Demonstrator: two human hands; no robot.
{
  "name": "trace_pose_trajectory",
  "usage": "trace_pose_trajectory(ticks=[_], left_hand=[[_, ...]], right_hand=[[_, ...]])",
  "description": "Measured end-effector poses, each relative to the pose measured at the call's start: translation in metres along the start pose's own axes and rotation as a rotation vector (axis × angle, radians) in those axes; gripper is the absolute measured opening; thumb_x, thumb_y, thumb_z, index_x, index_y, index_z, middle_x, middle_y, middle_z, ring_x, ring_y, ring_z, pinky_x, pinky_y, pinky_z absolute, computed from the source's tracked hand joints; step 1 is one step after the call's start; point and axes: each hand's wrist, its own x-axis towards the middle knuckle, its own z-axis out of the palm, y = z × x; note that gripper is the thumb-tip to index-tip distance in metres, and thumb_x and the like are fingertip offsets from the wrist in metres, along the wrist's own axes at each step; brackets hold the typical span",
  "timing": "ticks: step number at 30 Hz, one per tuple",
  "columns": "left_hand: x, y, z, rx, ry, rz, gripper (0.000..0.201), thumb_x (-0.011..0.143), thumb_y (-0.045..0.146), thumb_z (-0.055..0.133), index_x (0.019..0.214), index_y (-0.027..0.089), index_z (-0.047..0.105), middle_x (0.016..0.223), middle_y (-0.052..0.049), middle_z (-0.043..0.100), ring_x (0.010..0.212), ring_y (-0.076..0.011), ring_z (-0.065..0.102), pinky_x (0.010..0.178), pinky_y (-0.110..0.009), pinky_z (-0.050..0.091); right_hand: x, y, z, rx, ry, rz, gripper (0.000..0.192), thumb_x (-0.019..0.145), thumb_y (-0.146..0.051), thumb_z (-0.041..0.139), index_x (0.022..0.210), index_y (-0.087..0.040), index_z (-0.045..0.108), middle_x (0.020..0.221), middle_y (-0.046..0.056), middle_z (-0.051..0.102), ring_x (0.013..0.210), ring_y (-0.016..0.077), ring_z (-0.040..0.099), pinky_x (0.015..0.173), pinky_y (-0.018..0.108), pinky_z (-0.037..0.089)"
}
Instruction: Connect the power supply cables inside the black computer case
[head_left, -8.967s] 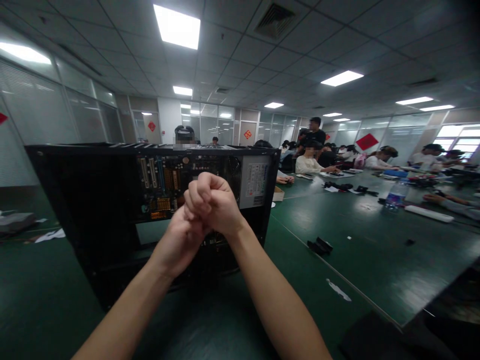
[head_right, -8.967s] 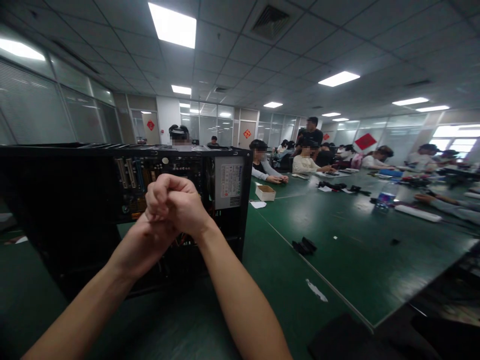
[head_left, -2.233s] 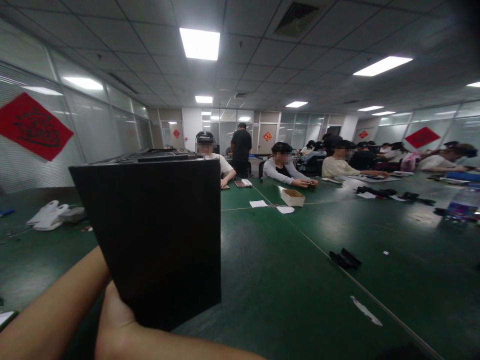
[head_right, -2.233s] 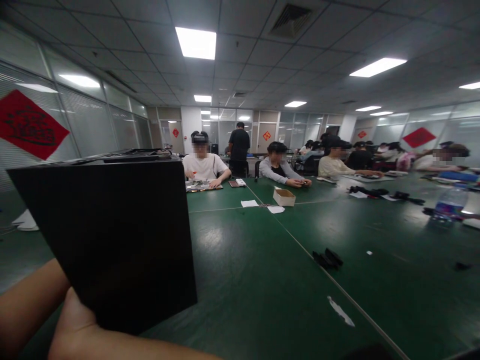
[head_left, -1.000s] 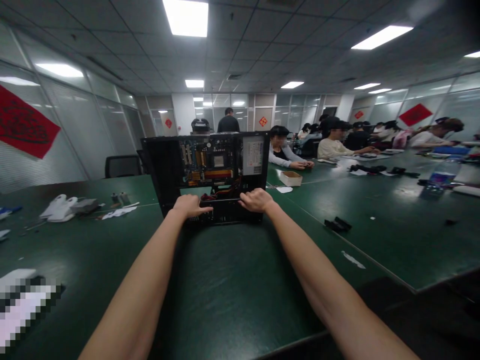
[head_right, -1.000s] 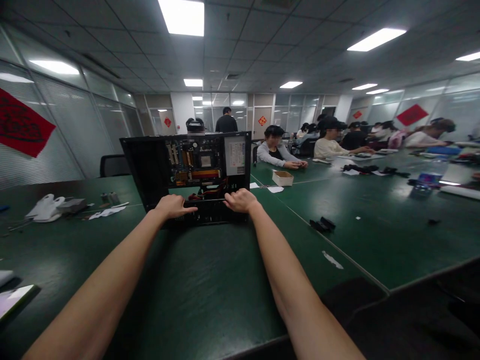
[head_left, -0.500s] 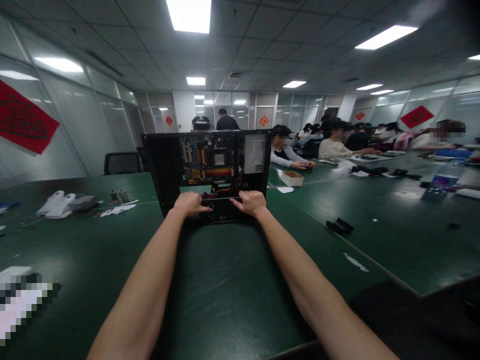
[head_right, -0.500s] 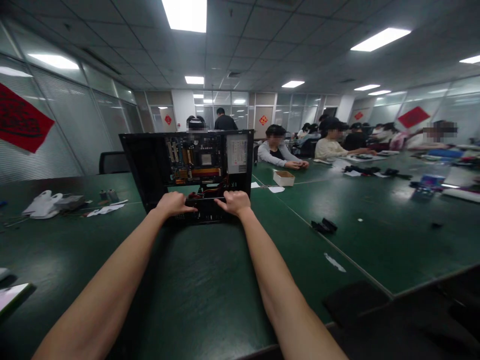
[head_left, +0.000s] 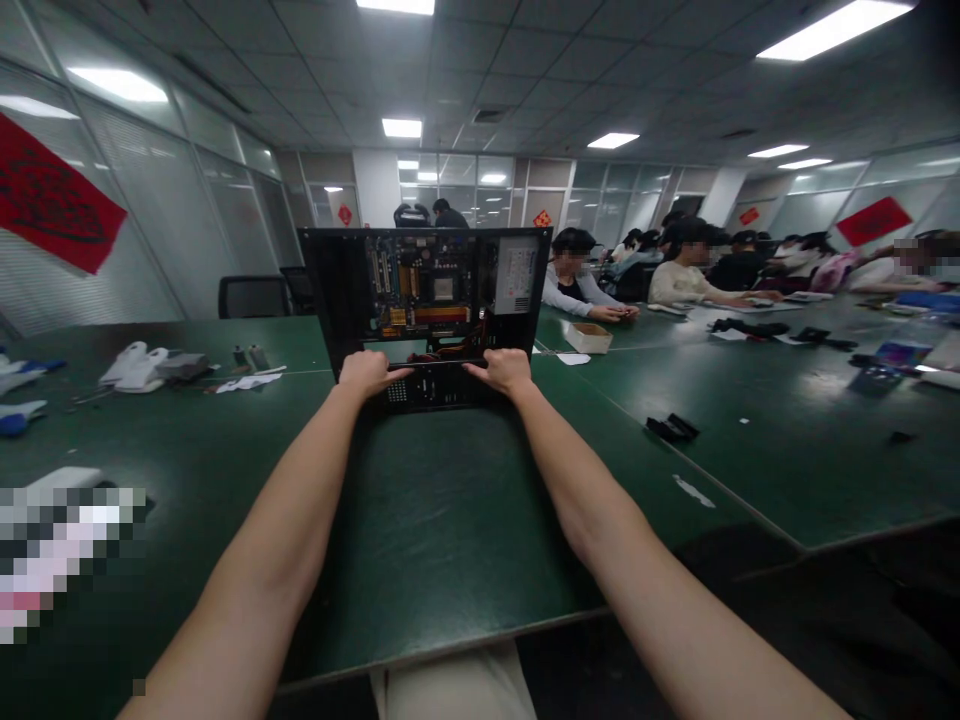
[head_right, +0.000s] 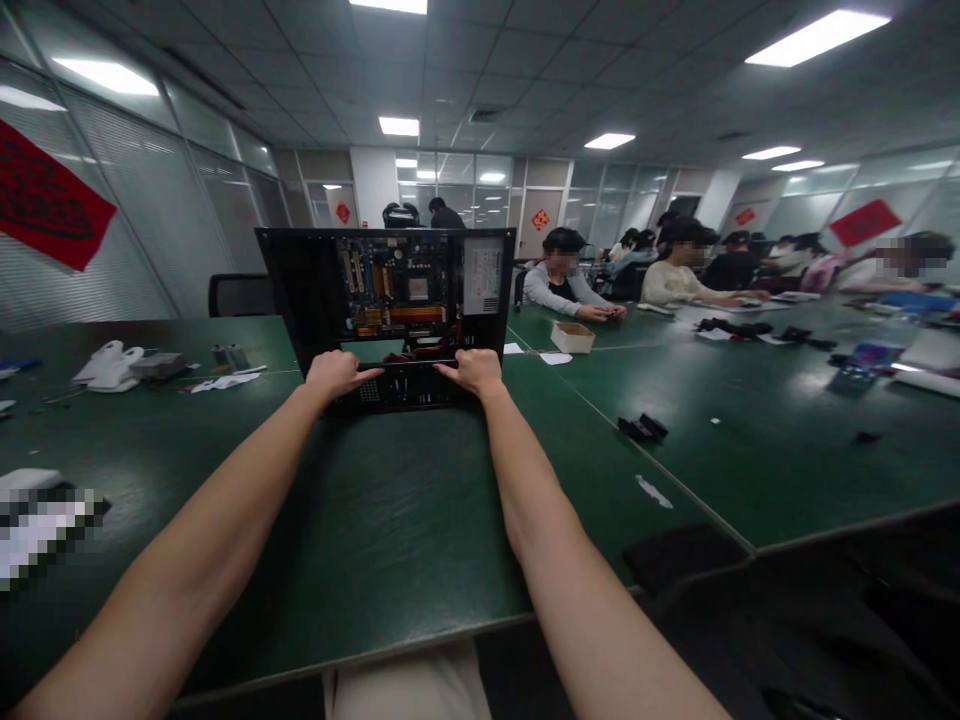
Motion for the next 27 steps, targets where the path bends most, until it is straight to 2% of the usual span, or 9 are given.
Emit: trace_pose_trajectory(ticks=[4,8,10,13,15,18,20,23,27], left_hand=[[-0.003,0.003,0.004,-0.003,0.067,-0.022,0.098,0.075,0.091,0.02,0.087,0.011,0.076,0.091,-0.024,0.072,0.089,-0.0363,0.068,0.075,-0.037,0.047],[-0.002,0.001,0.002,0.008,0.064,0.016,0.093,0.074,0.091,0.026,0.083,0.014,0.077,0.09,-0.022,0.072,0.089,-0.0359,0.069,0.075,-0.037,0.048],[0.001,-0.001,-0.002,0.012,-0.004,0.048,0.089,0.069,0.092,0.035,0.085,0.015,0.077,0.092,-0.021,0.073,0.091,-0.036,0.069,0.076,-0.037,0.049],[0.01,-0.003,-0.009,0.021,-0.186,0.101,0.082,0.059,0.087,0.057,0.094,0.015,0.077,0.103,-0.02,0.073,0.097,-0.0371,0.067,0.078,-0.037,0.051],[0.016,-0.002,-0.013,0.036,-0.26,0.103,0.078,0.056,0.079,0.068,0.1,0.016,0.076,0.11,-0.02,0.072,0.101,-0.0372,0.066,0.079,-0.037,0.052],[0.021,-0.001,-0.016,0.053,-0.292,0.085,0.073,0.056,0.071,0.073,0.103,0.016,0.075,0.114,-0.019,0.071,0.104,-0.036,0.066,0.08,-0.035,0.053],[0.022,-0.001,-0.016,0.055,-0.321,0.101,0.069,0.056,0.067,0.075,0.103,0.017,0.075,0.113,-0.018,0.071,0.102,-0.0344,0.067,0.078,-0.033,0.053],[0.023,-0.003,-0.016,0.062,-0.349,0.137,0.06,0.057,0.061,0.077,0.099,0.018,0.076,0.11,-0.015,0.073,0.097,-0.0321,0.068,0.073,-0.031,0.053],[0.02,-0.005,-0.017,0.06,-0.323,0.154,0.052,0.06,0.059,0.076,0.092,0.018,0.075,0.107,-0.014,0.073,0.096,-0.0302,0.068,0.072,-0.029,0.052]], right_hand=[[0.003,-0.006,-0.011,0.011,-0.066,0.03,0.082,0.086,-0.08,0.033,0.099,-0.011,0.076,0.095,0.022,0.073,0.091,0.0312,0.069,0.075,0.032,0.045],[0.004,-0.008,-0.016,0.007,-0.102,0.046,0.083,0.086,-0.081,0.033,0.099,-0.011,0.076,0.097,0.023,0.073,0.092,0.0303,0.069,0.076,0.032,0.047],[0.004,-0.007,-0.017,0.004,-0.108,0.025,0.083,0.084,-0.082,0.034,0.097,-0.012,0.076,0.096,0.022,0.073,0.091,0.0311,0.069,0.076,0.033,0.048],[0.008,-0.002,-0.021,0.0,-0.129,-0.033,0.084,0.08,-0.085,0.04,0.095,-0.011,0.076,0.096,0.023,0.073,0.092,0.0333,0.069,0.079,0.036,0.05],[0.014,0.001,-0.026,-0.003,-0.213,-0.077,0.081,0.073,-0.085,0.051,0.096,-0.012,0.076,0.1,0.022,0.073,0.096,0.0344,0.068,0.081,0.037,0.051],[0.027,0.003,-0.035,-0.011,-0.418,-0.144,0.071,0.062,-0.076,0.072,0.098,-0.016,0.077,0.109,0.019,0.072,0.102,0.0344,0.067,0.084,0.036,0.053],[0.036,0.001,-0.038,-0.019,-0.511,-0.158,0.063,0.059,-0.066,0.081,0.1,-0.018,0.076,0.114,0.016,0.071,0.105,0.0337,0.066,0.085,0.036,0.053],[0.042,-0.002,-0.039,-0.016,-0.547,-0.144,0.055,0.06,-0.055,0.085,0.101,-0.019,0.076,0.118,0.015,0.07,0.106,0.0327,0.066,0.085,0.035,0.054],[0.038,-0.001,-0.036,0.002,-0.509,-0.144,0.051,0.064,-0.055,0.082,0.099,-0.018,0.076,0.115,0.015,0.071,0.104,0.0316,0.067,0.084,0.034,0.054]])
